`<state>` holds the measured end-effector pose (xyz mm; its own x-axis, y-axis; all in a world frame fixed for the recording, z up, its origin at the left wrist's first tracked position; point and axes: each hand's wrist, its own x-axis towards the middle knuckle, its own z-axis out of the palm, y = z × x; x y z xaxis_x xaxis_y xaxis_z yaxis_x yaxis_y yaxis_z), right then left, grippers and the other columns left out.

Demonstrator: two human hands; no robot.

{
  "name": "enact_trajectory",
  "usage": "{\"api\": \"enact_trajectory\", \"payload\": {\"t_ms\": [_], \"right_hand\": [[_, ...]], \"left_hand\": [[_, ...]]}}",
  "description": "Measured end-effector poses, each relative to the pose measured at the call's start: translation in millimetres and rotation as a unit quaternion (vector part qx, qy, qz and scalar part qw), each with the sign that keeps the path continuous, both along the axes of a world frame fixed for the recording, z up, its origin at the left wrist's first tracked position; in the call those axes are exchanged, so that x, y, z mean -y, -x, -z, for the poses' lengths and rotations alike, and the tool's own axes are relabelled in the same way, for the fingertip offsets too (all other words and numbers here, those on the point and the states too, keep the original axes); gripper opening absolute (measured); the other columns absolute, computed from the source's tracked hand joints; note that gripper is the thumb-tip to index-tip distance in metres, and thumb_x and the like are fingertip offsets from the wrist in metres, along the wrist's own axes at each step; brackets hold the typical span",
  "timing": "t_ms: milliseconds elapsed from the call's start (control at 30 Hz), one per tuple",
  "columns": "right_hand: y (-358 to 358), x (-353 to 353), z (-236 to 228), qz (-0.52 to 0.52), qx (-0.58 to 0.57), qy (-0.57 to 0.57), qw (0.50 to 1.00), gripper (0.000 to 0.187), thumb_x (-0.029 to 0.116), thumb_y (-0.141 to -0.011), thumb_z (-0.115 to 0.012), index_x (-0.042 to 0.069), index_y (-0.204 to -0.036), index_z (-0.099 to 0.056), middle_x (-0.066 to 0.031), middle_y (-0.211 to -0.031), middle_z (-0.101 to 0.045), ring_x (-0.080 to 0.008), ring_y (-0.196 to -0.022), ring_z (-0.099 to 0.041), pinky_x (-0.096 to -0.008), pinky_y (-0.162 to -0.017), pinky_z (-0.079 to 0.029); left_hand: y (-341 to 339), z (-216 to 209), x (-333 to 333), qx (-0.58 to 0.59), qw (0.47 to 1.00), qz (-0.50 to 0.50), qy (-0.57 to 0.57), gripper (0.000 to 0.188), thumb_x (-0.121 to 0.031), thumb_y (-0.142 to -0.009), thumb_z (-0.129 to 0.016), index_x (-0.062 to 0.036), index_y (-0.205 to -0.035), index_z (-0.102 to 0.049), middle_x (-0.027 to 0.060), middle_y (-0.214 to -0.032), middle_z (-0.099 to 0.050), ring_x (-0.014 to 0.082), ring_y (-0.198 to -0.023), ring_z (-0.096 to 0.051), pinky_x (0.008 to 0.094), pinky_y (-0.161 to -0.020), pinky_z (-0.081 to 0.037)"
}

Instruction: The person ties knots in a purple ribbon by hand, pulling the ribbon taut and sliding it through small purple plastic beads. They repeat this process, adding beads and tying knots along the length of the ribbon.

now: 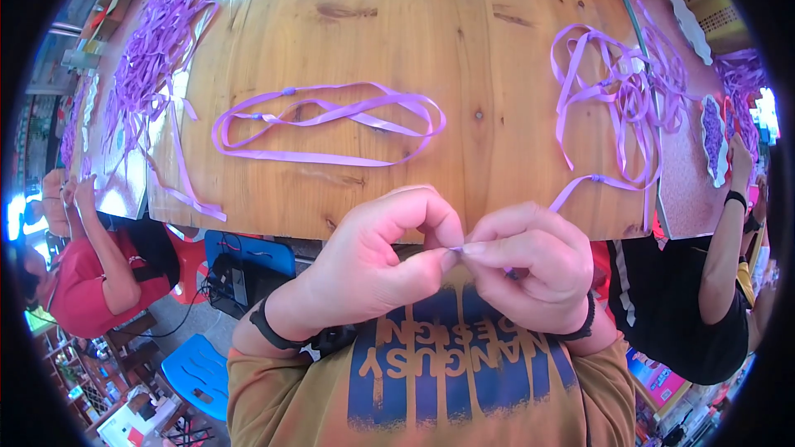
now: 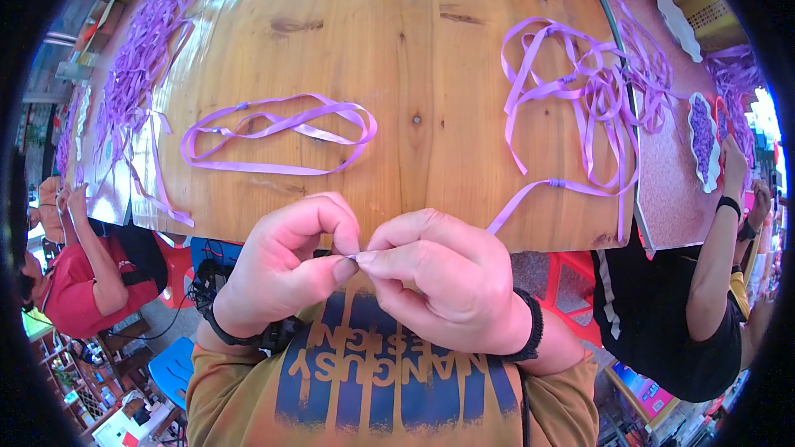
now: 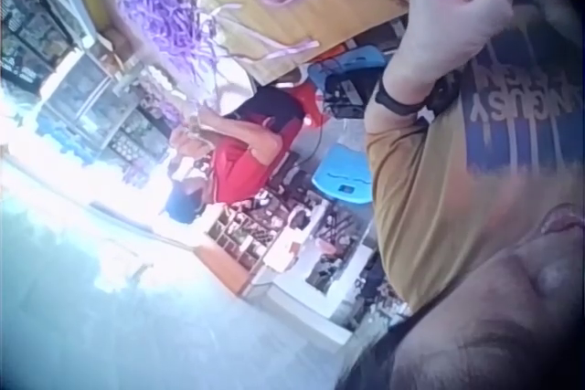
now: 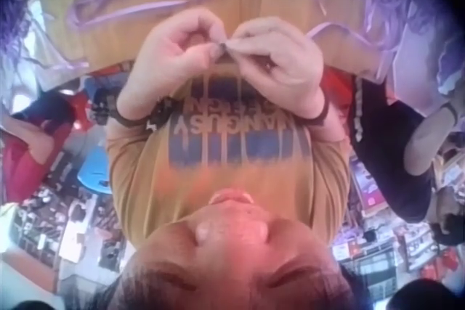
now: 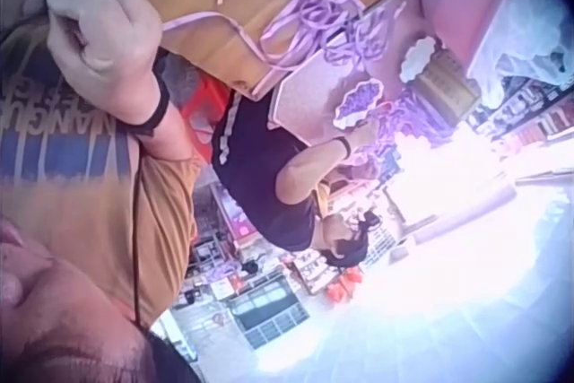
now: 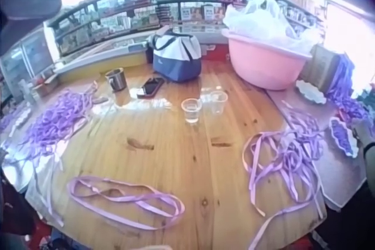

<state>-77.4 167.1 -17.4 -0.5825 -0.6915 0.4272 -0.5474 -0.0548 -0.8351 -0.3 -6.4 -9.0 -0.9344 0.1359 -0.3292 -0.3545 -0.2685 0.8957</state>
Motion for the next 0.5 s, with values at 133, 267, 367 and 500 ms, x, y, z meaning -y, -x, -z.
{"api": "enact_trajectory", "payload": {"t_ms": [133,267,367,500], "right_hand": [[-2,4,-2,0.041,0.024,0.002,0.999,0.027,-0.009,-0.065,-0.067,0.005,-0.087,-0.063,-0.0073,-0.079,-0.06,-0.0103,-0.059,-0.055,-0.0201,-0.046,-0.04],[0,1,-2,0.06,-0.016,0.002,0.998,0.027,-0.01,-0.065,-0.066,0.006,-0.086,-0.062,-0.0065,-0.078,-0.059,-0.0097,-0.06,-0.054,-0.0196,-0.046,-0.04],[0,-2,1,0.06,0.004,0.017,0.998,0.028,-0.01,-0.065,-0.065,0.006,-0.087,-0.062,-0.0064,-0.078,-0.058,-0.0104,-0.06,-0.055,-0.0198,-0.046,-0.04],[-2,-4,1,0.06,0.017,0.02,0.998,0.027,-0.01,-0.065,-0.064,0.006,-0.087,-0.062,-0.0066,-0.078,-0.058,-0.0107,-0.061,-0.055,-0.0198,-0.047,-0.04]], "left_hand": [[3,2,-3,-0.248,0.942,-0.015,0.227,0.013,0.001,-0.075,-0.061,-0.0028,-0.085,-0.054,0.0044,-0.089,-0.05,0.0142,-0.078,-0.048,0.0252,-0.071,-0.039],[1,0,-9,-0.277,0.918,-0.031,0.283,0.011,0.003,-0.077,-0.059,-0.0018,-0.086,-0.054,0.0076,-0.094,-0.052,0.0151,-0.082,-0.051,0.027,-0.074,-0.041],[-5,-4,-14,-0.081,0.992,-0.073,0.065,0.012,0.004,-0.079,-0.056,0.0003,-0.09,-0.054,0.0094,-0.094,-0.054,0.014,-0.086,-0.053,0.0261,-0.077,-0.043],[-1,-4,-14,-0.064,0.994,-0.053,0.064,0.011,0.005,-0.08,-0.055,0.0027,-0.091,-0.055,0.0101,-0.092,-0.056,0.0131,-0.085,-0.055,0.024,-0.076,-0.044]]}}
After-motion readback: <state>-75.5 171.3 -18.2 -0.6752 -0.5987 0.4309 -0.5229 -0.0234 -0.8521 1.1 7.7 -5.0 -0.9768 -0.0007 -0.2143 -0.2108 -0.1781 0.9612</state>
